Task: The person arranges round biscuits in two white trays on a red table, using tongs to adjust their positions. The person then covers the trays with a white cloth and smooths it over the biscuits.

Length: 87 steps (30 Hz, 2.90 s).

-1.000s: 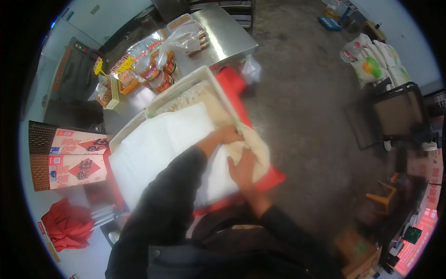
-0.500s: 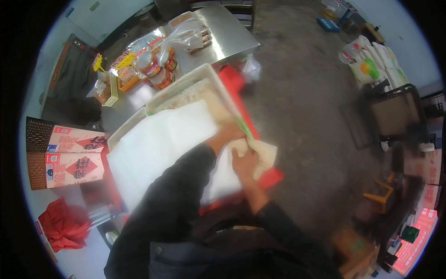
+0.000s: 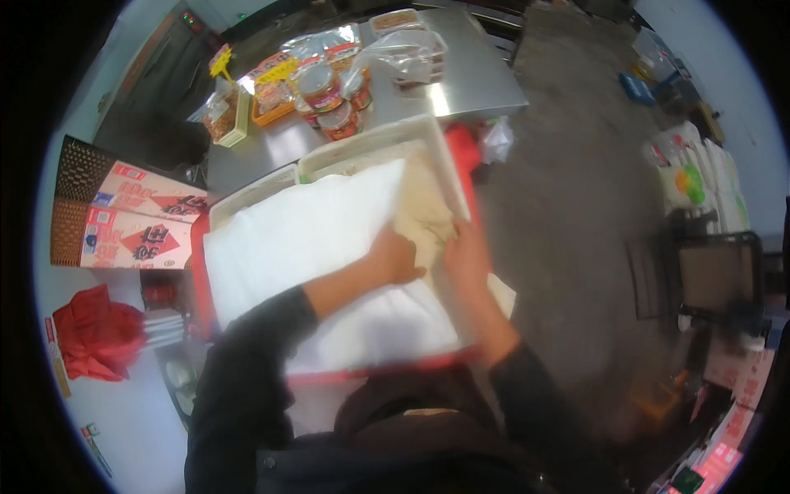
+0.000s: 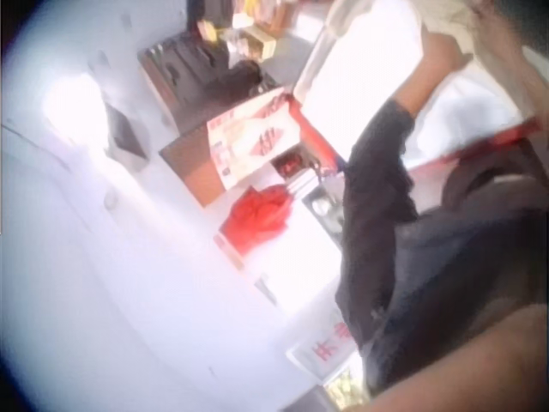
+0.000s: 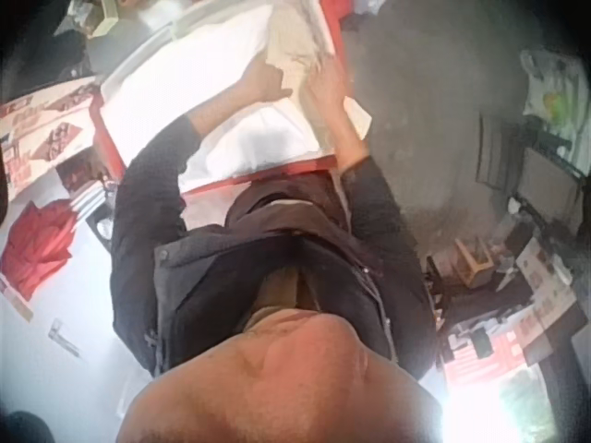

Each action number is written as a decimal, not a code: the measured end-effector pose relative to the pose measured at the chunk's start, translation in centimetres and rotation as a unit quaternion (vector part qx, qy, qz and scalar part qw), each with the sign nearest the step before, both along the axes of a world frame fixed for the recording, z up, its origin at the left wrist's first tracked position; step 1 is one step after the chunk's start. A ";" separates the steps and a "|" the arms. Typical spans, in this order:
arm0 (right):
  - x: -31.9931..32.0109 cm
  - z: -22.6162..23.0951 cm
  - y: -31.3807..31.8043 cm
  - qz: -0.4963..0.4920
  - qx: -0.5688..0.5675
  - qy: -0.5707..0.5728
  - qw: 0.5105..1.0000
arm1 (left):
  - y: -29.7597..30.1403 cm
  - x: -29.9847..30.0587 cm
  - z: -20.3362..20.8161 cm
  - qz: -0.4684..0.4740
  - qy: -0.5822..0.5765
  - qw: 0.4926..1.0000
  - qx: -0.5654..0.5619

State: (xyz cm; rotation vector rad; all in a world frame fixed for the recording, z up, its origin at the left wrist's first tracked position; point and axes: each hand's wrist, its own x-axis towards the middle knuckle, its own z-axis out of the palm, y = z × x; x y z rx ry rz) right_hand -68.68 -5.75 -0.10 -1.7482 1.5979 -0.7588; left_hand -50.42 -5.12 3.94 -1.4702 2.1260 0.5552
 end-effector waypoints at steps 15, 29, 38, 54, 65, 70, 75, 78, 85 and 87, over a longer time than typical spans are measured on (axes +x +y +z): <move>7.3 -7.9 -13.2 0.296 -0.041 0.158 0.941 | 6.9 4.6 0.1 0.304 0.156 0.929 -0.142; -0.3 -3.9 -4.6 0.258 -0.149 0.133 0.945 | -3.4 1.9 -11.9 0.264 0.201 0.943 -0.012; 2.0 -7.0 -7.3 0.214 0.017 0.209 0.954 | -4.5 -0.1 -10.7 0.223 0.233 0.946 0.020; -7.8 -0.1 -5.5 -0.052 0.342 -0.420 0.839 | -3.1 0.4 -8.1 0.181 0.282 0.939 -0.071; -2.1 0.8 -5.1 0.389 -0.154 0.213 0.883 | -5.2 2.0 -9.8 0.173 0.209 0.955 0.116; 1.0 -4.7 -9.4 0.359 0.085 0.258 0.893 | -4.8 0.3 -14.4 0.235 0.187 0.929 -0.215; 4.5 -2.0 -7.7 0.344 -0.059 0.101 0.932 | -2.0 1.5 -15.0 0.244 0.222 0.932 -0.149; 2.2 -5.1 -7.9 0.364 0.083 0.129 0.919 | -3.0 0.7 -12.3 0.146 0.194 0.969 -0.045; 0.9 -11.0 -8.9 0.381 0.066 0.280 0.879 | -3.8 2.5 -12.9 0.145 0.182 0.965 0.125; 2.1 -10.7 -8.3 0.396 -0.112 0.295 0.862 | -3.7 2.6 -13.0 0.169 0.172 0.958 0.158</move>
